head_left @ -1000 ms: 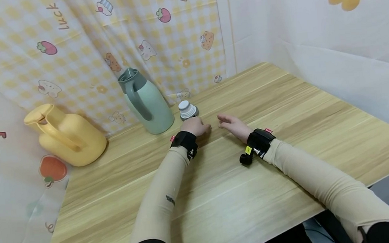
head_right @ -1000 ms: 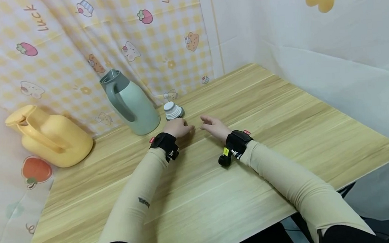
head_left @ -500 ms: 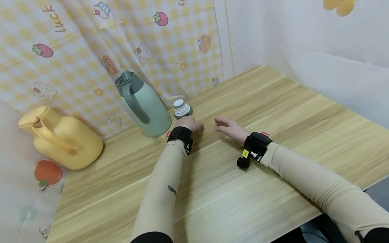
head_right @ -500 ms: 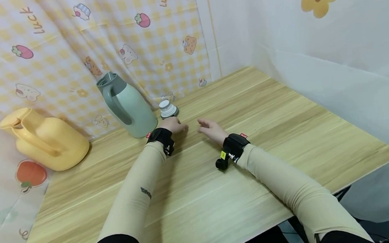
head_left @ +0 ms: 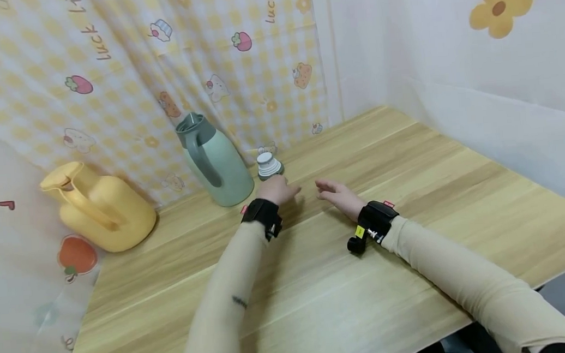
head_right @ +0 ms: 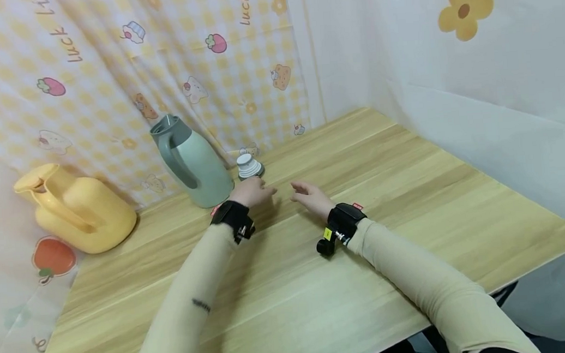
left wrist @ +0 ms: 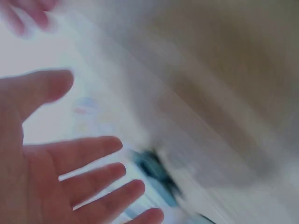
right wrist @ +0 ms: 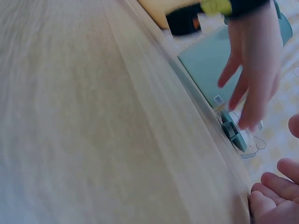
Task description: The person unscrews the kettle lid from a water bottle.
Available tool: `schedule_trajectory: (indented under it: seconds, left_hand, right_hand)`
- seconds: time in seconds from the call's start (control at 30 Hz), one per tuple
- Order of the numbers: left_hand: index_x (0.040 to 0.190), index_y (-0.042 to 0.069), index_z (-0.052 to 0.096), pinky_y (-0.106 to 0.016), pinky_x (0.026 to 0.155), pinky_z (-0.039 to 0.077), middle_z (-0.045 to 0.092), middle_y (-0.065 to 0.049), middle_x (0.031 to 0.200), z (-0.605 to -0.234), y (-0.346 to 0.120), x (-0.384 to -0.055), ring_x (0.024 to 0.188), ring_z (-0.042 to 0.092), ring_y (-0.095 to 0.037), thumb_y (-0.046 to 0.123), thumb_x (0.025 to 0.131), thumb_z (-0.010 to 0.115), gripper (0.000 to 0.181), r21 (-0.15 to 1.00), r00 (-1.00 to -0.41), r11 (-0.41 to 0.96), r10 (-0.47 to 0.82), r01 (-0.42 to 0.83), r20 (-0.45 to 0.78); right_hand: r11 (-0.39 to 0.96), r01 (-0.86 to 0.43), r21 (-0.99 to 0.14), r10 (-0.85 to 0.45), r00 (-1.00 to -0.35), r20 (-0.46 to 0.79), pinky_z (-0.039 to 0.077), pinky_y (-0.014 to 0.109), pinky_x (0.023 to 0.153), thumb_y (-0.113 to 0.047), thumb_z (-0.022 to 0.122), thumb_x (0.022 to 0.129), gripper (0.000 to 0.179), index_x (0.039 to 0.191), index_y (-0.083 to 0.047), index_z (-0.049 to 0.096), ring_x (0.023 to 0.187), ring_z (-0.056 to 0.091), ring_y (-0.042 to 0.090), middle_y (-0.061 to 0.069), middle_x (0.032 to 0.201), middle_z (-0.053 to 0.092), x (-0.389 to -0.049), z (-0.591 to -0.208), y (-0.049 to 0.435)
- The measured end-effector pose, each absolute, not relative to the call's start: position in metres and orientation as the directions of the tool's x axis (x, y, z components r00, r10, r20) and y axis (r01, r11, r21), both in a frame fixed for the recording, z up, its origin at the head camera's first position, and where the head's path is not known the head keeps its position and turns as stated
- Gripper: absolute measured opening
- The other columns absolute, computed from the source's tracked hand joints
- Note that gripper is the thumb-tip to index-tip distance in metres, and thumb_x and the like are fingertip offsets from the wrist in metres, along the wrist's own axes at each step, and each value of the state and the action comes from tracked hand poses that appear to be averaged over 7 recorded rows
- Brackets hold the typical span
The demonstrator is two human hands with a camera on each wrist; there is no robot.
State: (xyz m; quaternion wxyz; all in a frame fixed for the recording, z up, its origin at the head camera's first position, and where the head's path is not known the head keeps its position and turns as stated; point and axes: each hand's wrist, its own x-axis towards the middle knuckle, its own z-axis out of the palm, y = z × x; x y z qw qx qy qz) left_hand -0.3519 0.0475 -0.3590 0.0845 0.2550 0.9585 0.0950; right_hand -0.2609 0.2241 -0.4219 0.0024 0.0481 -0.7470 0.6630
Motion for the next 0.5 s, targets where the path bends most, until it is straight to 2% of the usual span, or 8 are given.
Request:
schedule_trajectory:
  seconds: [0.1, 0.2, 0.23, 0.3, 0.37, 0.43, 0.5]
  left_hand:
    - [0.124, 0.005, 0.064, -0.041, 0.094, 0.046, 0.064, -0.011, 0.121, -0.362, 0.02, -0.326, 0.11, 0.06, -0.027, 0.042, 0.097, 0.055, 0.047, 0.499, -0.823, 0.739, 0.562, 0.453, -0.085]
    - [0.121, 0.0, 0.065, -0.039, 0.087, 0.05, 0.068, -0.014, 0.114, -0.372, -0.006, -0.3, 0.103, 0.064, -0.027, 0.032, 0.099, 0.055, 0.039, 0.776, -0.783, 0.552, 0.609, 0.303, -0.128]
    - [0.119, -0.003, 0.065, -0.038, 0.083, 0.052, 0.068, -0.015, 0.11, -0.377, -0.013, -0.293, 0.099, 0.066, -0.027, 0.028, 0.1, 0.055, 0.038, 0.841, -0.775, 0.488, 0.616, 0.233, -0.143]
    - [0.117, -0.007, 0.064, -0.036, 0.077, 0.054, 0.07, -0.016, 0.103, -0.387, -0.023, -0.282, 0.092, 0.068, -0.026, 0.023, 0.1, 0.055, 0.036, 0.922, -0.766, 0.376, 0.618, 0.088, -0.178]
    - [0.116, -0.009, 0.063, -0.035, 0.074, 0.055, 0.07, -0.014, 0.099, -0.396, -0.027, -0.276, 0.088, 0.068, -0.024, 0.021, 0.1, 0.054, 0.035, 0.951, -0.768, 0.309, 0.609, -0.004, -0.201]
    - [0.113, -0.01, 0.063, -0.033, 0.073, 0.055, 0.07, -0.011, 0.093, -0.404, -0.026, -0.278, 0.083, 0.067, -0.02, 0.018, 0.1, 0.054, 0.032, 0.965, -0.773, 0.248, 0.595, -0.083, -0.219]
    - [0.113, -0.011, 0.061, -0.033, 0.073, 0.055, 0.069, -0.009, 0.091, -0.411, -0.022, -0.285, 0.081, 0.067, -0.019, 0.014, 0.1, 0.052, 0.03, 0.973, -0.775, 0.187, 0.592, -0.136, -0.222]
  right_hand:
    - [0.003, -0.079, -0.997, -0.096, -0.992, 0.078, 0.023, 0.045, 0.113, -0.006, 0.049, 0.098, 0.054, 0.146, 0.011, 0.027, 0.14, 0.026, 0.038, 0.028, 0.151, 0.027, -0.264, -0.424, 0.226]
    - [-0.164, -0.066, -0.984, -0.115, -0.99, 0.085, 0.026, 0.04, 0.112, -0.001, 0.045, 0.099, 0.051, 0.144, 0.014, 0.028, 0.138, 0.03, 0.036, 0.03, 0.15, 0.027, -0.265, -0.426, 0.24]
    - [-0.229, -0.066, -0.971, -0.129, -0.987, 0.097, 0.028, 0.039, 0.111, -0.001, 0.044, 0.1, 0.047, 0.142, 0.015, 0.03, 0.137, 0.033, 0.036, 0.029, 0.148, 0.032, -0.263, -0.427, 0.248]
    - [-0.352, -0.073, -0.933, -0.175, -0.974, 0.142, 0.035, 0.039, 0.107, 0.0, 0.04, 0.102, 0.038, 0.137, 0.012, 0.043, 0.131, 0.042, 0.033, 0.024, 0.142, 0.044, -0.259, -0.43, 0.267]
    - [-0.462, -0.076, -0.884, -0.239, -0.949, 0.206, 0.039, 0.042, 0.104, 0.001, 0.036, 0.103, 0.032, 0.126, 0.008, 0.057, 0.125, 0.05, 0.03, 0.019, 0.132, 0.056, -0.254, -0.435, 0.287]
    - [-0.549, -0.062, -0.833, -0.318, -0.907, 0.277, 0.04, 0.045, 0.102, 0.001, 0.03, 0.105, 0.038, 0.113, 0.003, 0.067, 0.12, 0.055, 0.029, 0.014, 0.122, 0.064, -0.25, -0.44, 0.305]
    - [-0.595, -0.03, -0.803, -0.368, -0.878, 0.306, 0.041, 0.046, 0.101, 0.001, 0.027, 0.105, 0.043, 0.105, 0.001, 0.07, 0.118, 0.057, 0.029, 0.016, 0.118, 0.065, -0.248, -0.443, 0.32]
